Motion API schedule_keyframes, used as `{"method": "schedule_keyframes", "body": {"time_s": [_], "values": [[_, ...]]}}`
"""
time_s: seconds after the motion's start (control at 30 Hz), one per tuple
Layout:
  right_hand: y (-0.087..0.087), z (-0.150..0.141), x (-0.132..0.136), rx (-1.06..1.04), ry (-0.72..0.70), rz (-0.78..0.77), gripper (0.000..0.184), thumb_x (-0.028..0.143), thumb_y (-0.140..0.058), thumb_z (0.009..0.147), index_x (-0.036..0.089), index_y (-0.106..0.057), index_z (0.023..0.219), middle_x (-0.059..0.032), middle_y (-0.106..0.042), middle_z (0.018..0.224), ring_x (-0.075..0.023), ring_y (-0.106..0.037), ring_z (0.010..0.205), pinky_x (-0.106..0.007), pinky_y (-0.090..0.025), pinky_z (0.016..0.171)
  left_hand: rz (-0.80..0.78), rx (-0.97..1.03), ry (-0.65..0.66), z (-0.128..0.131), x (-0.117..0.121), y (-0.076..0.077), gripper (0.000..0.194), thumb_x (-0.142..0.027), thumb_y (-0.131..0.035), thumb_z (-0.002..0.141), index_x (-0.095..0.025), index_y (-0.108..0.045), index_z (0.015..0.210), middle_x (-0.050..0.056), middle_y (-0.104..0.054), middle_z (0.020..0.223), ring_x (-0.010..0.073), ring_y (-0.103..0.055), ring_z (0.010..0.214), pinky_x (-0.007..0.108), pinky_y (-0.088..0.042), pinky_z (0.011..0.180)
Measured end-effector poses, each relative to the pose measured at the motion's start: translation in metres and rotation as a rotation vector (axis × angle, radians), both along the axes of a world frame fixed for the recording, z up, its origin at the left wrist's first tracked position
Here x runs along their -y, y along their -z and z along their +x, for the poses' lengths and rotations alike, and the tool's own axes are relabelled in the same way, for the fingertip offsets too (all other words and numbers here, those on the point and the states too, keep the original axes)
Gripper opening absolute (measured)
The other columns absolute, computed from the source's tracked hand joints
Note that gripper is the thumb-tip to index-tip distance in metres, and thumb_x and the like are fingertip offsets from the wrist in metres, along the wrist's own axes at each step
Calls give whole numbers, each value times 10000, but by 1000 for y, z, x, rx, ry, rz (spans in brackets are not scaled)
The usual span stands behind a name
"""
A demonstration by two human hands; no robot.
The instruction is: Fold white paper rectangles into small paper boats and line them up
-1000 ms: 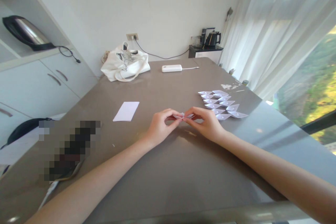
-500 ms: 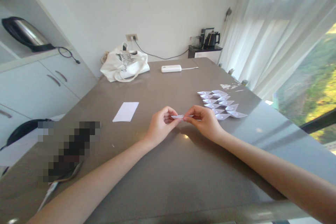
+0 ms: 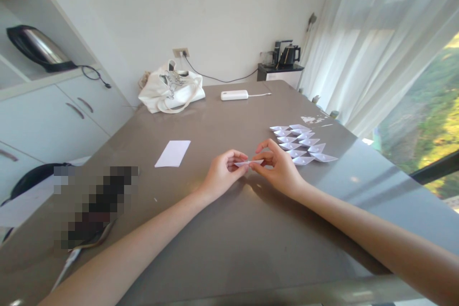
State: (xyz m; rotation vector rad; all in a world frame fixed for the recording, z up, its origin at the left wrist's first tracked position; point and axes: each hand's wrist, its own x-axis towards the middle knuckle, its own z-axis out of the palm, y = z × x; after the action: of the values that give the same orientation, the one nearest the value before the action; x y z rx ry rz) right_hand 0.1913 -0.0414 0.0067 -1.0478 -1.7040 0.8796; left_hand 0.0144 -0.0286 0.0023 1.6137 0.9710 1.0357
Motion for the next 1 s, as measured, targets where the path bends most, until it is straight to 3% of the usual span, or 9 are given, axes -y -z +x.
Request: {"method": "schedule_keyframes", "body": {"time_s": [0.13, 0.37, 0.53, 0.77, 1.0], "values": [[2, 1, -3, -96, -51, -59, 350, 314, -685, 742, 232, -426, 962, -3, -691, 775, -154, -652, 671, -275, -519, 641, -21, 0, 57, -1, -2, -1, 205, -279, -686, 735, -131, -603, 851, 63, -683, 854, 153, -653, 777, 260, -503, 737], [3, 2, -11, -254, -86, -344, 347, 395, -744, 665, 173, -549, 848, -26, -682, 713, -164, -672, 675, -307, -547, 683, 144, -82, -28, 1, 5, -3, 180, -290, -675, 750, -148, -596, 826, 44, -675, 827, 160, -653, 800, 267, -502, 774], [4, 4, -15, -286, -60, -296, 334, 366, -774, 634, 168, -589, 830, -28, -679, 733, -162, -671, 698, -302, -546, 701, 43, -29, 11, 2, 4, -3, 185, -312, -638, 779, -130, -634, 813, 68, -694, 827, 164, -658, 789, 268, -514, 758], [4, 2, -14, -304, -85, -261, 314, 328, -770, 648, 167, -592, 851, -40, -676, 801, -157, -663, 749, -314, -542, 753, -133, 61, 15, 1, -2, 1, 290, -291, -739, 680, -106, -672, 892, 101, -722, 894, 184, -676, 807, 309, -521, 804], [-1, 2, -10, -312, -121, -266, 341, 327, -771, 651, 162, -585, 884, -34, -656, 801, -146, -648, 748, -307, -536, 749, -246, 79, 29, 0, 2, -8, 267, -288, -761, 653, -110, -682, 837, 75, -724, 845, 170, -665, 791, 302, -499, 812]]}}
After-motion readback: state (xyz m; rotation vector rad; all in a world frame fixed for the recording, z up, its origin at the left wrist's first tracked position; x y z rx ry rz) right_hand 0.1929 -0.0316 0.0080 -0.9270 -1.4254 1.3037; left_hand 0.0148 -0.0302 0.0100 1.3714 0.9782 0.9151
